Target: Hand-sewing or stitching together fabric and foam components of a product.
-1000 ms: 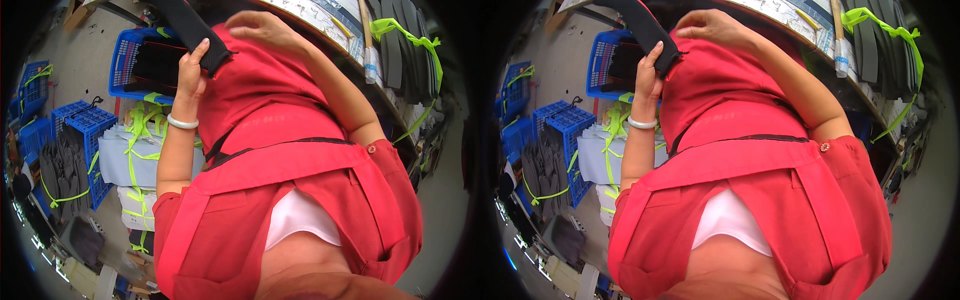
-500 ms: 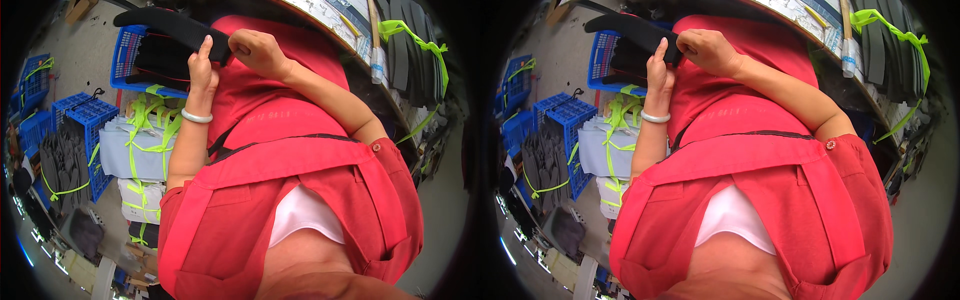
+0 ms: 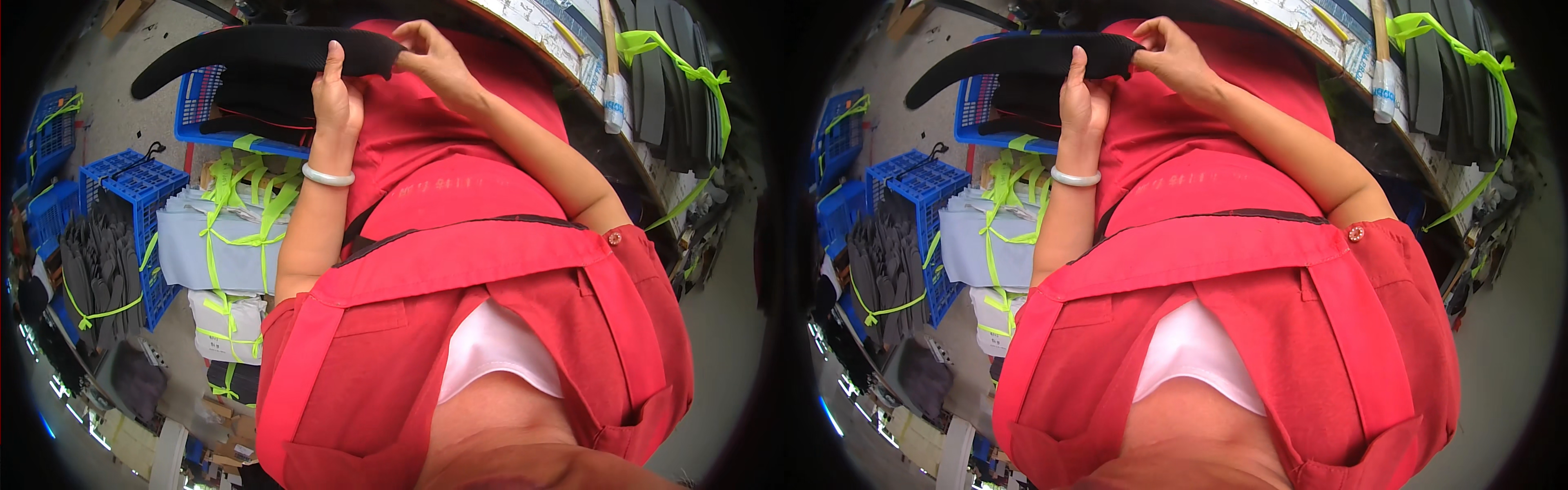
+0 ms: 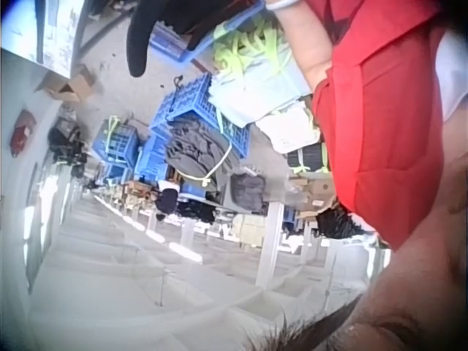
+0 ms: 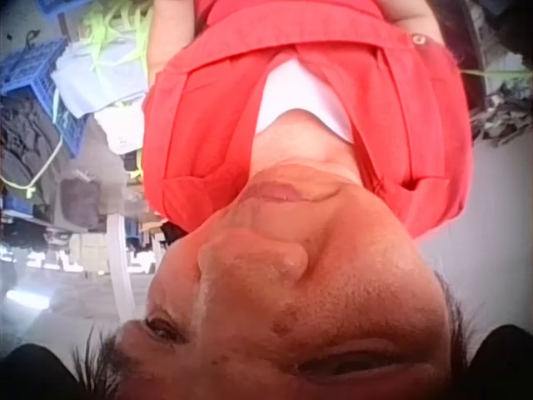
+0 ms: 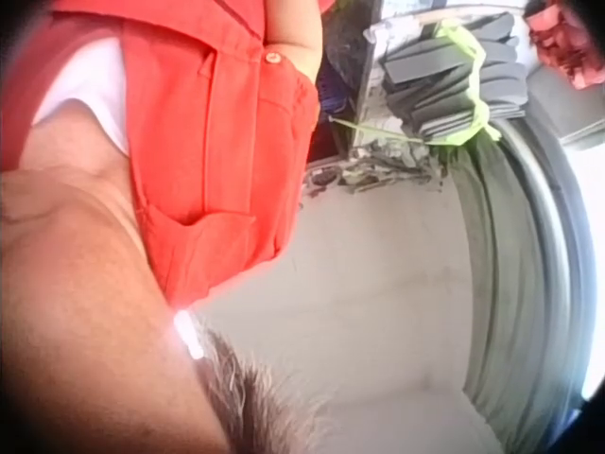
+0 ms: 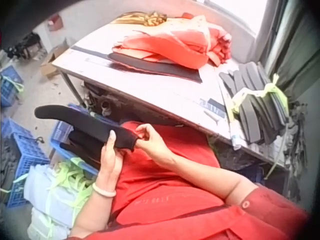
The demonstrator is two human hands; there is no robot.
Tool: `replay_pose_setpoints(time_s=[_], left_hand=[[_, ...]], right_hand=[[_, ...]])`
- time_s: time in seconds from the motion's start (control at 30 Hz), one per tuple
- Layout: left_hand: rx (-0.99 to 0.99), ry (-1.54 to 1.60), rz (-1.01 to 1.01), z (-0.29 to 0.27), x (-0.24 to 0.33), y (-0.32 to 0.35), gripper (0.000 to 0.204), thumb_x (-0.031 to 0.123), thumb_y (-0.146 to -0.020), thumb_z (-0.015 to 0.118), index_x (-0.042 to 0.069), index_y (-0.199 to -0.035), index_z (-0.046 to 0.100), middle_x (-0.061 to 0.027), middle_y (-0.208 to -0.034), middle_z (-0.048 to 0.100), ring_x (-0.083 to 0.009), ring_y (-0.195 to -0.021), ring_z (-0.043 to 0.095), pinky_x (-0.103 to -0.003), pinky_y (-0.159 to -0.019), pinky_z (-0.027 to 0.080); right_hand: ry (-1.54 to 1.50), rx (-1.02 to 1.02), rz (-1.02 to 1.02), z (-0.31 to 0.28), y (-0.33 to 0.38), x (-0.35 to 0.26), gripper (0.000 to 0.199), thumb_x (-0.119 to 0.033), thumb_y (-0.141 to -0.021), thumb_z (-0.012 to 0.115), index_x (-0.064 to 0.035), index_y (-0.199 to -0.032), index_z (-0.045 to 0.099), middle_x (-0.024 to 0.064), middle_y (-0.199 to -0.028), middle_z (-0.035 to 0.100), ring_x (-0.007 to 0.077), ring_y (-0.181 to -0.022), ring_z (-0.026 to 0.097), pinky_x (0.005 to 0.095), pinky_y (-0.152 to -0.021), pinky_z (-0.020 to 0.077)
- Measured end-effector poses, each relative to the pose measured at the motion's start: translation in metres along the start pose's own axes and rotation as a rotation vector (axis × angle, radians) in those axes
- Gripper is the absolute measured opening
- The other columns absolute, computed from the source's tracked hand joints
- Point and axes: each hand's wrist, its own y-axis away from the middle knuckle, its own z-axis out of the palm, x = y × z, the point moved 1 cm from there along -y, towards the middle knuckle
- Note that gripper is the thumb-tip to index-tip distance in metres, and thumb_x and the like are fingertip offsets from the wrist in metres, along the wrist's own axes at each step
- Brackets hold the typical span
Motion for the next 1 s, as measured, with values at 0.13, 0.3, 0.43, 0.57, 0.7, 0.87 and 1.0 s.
replay_pose_setpoints(time_s=[0.13,0.3,0.43,0.57,0.7,0.87,1.0], left_hand=[[-0.065,-0.050,-0.105,0.002,0.004,0.001,0.029,0.031,-0.092,0.062,0.005,-0.106,0.061,-0.0063,-0.097,0.068,-0.0189,-0.086,0.065,-0.031,-0.077,0.053],[-0.092,0.047,-0.082,0.000,-0.005,-0.003,0.024,0.022,-0.090,0.067,0.004,-0.104,0.061,-0.0047,-0.098,0.066,-0.0158,-0.089,0.064,-0.030,-0.084,0.051],[-0.056,0.080,-0.124,-0.002,-0.010,0.005,0.024,0.025,-0.094,0.059,0.004,-0.104,0.061,-0.0072,-0.098,0.067,-0.0216,-0.090,0.065,-0.036,-0.087,0.051],[-0.015,0.117,-0.072,-0.013,0.006,0.001,0.025,0.024,-0.093,0.061,0.003,-0.106,0.060,-0.0068,-0.102,0.066,-0.0199,-0.096,0.063,-0.035,-0.089,0.051],[-0.039,-0.027,0.037,-0.002,0.005,0.005,0.025,0.019,-0.093,0.062,0.002,-0.110,0.059,-0.0073,-0.106,0.064,-0.0198,-0.097,0.063,-0.035,-0.089,0.051],[-0.210,-0.111,-0.154,0.015,0.003,0.022,0.025,0.000,-0.087,0.065,0.001,-0.111,0.060,-0.0070,-0.105,0.065,-0.0165,-0.096,0.063,-0.030,-0.087,0.051],[-0.207,-0.136,-0.085,0.008,-0.005,0.028,0.027,-0.003,-0.085,0.065,-0.001,-0.112,0.060,-0.0081,-0.108,0.064,-0.0169,-0.098,0.062,-0.028,-0.089,0.050]], right_hand=[[-0.630,-0.313,0.547,0.006,0.012,0.007,0.015,-0.005,-0.089,0.057,-0.0004,-0.103,0.058,0.0089,-0.084,0.062,0.0138,-0.061,0.057,0.0229,-0.052,0.0452],[-0.560,-0.417,0.605,0.006,0.019,0.009,0.013,-0.014,-0.088,0.059,-0.0044,-0.080,0.059,0.0024,-0.058,0.053,0.0091,-0.043,0.041,0.0223,-0.040,0.0303],[0.008,-0.481,0.580,-0.007,0.025,0.002,0.027,-0.025,-0.089,0.059,-0.0045,-0.072,0.055,-0.0003,-0.047,0.043,0.0067,-0.038,0.038,0.0233,-0.037,0.0260],[0.563,-0.711,0.412,-0.029,0.024,-0.004,0.048,-0.045,-0.093,0.055,-0.0012,-0.076,0.061,0.0011,-0.052,0.050,0.0082,-0.044,0.045,0.0227,-0.042,0.0364],[0.214,-0.181,0.278,-0.034,-0.009,-0.029,0.048,-0.043,-0.093,0.057,0.0036,-0.097,0.067,0.0054,-0.076,0.064,0.0103,-0.069,0.061,0.0247,-0.064,0.0515],[0.228,-0.353,-0.078,-0.030,-0.020,-0.009,0.032,-0.025,-0.088,0.068,0.0037,-0.103,0.064,0.0066,-0.090,0.068,0.0092,-0.084,0.062,0.0240,-0.076,0.0499],[0.242,-0.367,0.105,-0.030,-0.013,-0.009,0.024,-0.024,-0.090,0.065,-0.0011,-0.095,0.062,-0.0036,-0.075,0.058,0.0019,-0.066,0.049,0.0189,-0.057,0.0392]])
